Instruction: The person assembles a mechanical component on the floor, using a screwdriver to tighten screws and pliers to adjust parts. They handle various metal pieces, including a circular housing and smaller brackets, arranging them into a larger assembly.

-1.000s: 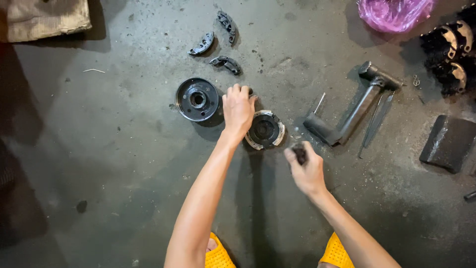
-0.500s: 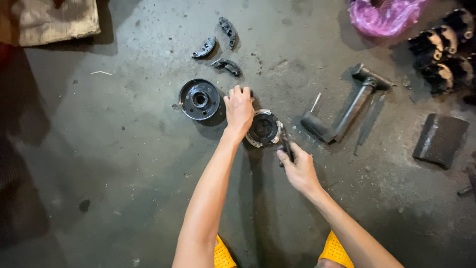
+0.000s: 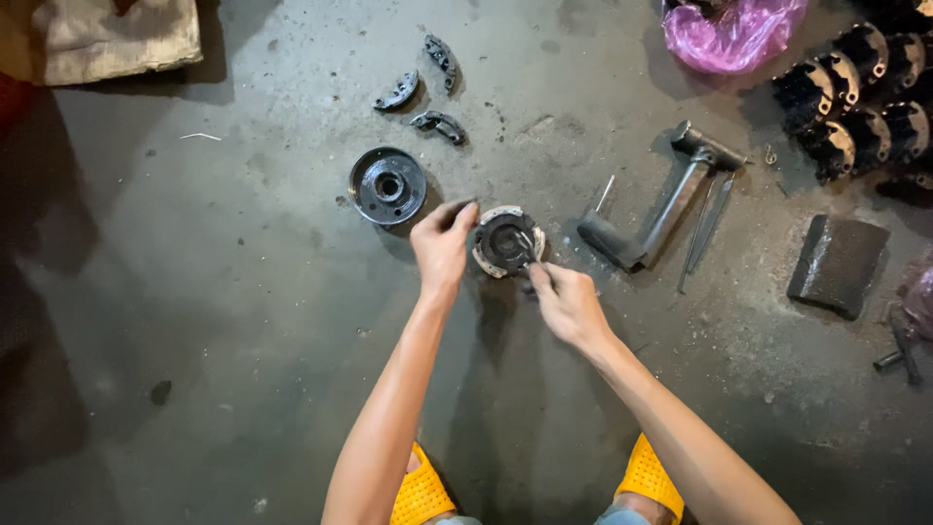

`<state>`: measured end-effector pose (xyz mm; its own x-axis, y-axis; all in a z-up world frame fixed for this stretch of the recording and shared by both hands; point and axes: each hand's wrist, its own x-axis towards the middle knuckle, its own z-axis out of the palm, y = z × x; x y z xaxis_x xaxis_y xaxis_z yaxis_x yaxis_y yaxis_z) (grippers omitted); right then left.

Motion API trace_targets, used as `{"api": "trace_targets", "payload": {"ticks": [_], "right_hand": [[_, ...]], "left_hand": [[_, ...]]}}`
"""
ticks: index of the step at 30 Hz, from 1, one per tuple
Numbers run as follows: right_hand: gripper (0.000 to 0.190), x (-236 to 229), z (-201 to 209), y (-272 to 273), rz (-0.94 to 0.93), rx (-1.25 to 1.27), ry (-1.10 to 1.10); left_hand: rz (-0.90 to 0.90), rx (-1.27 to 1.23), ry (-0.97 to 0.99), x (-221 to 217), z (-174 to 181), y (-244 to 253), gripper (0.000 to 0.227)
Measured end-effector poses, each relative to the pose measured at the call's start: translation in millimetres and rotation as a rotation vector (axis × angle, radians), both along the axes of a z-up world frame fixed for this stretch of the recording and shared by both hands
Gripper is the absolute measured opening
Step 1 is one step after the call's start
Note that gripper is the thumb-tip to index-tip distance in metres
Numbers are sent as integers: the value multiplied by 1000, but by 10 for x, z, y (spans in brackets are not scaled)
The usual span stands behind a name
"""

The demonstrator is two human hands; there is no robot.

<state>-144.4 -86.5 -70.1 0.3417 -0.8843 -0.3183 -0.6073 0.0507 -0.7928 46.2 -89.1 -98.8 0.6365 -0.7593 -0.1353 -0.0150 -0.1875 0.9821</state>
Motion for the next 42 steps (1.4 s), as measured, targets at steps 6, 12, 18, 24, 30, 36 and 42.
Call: {"api": "trace_targets", "payload": {"ticks": [6,12,18,24,30,36,42], "right_hand": [[45,304,114,-7,117,-42,-20],[50,343,237,11,193,-69,-9],[55,303,154,28,216,-140,79],[53,271,-38,87,218,-356,187],[54,260,25,143,169,-337,42],[50,269,-82,170,137,-350,-5],[40,42,-149,92,109,-194,38]], "left_hand": [[88,5,214,67,-11,400,14],[41,-113,30,-71,55,466,13],[-46,-236,-326,-118,149,459,13],[-17,-316,-433,-224,190,430,15],[1,-370,-440,-291,219,462,14],[-9,-339,-482,-267,137,495,14],[-351,-50,-1126,279,-560,609,29]]}}
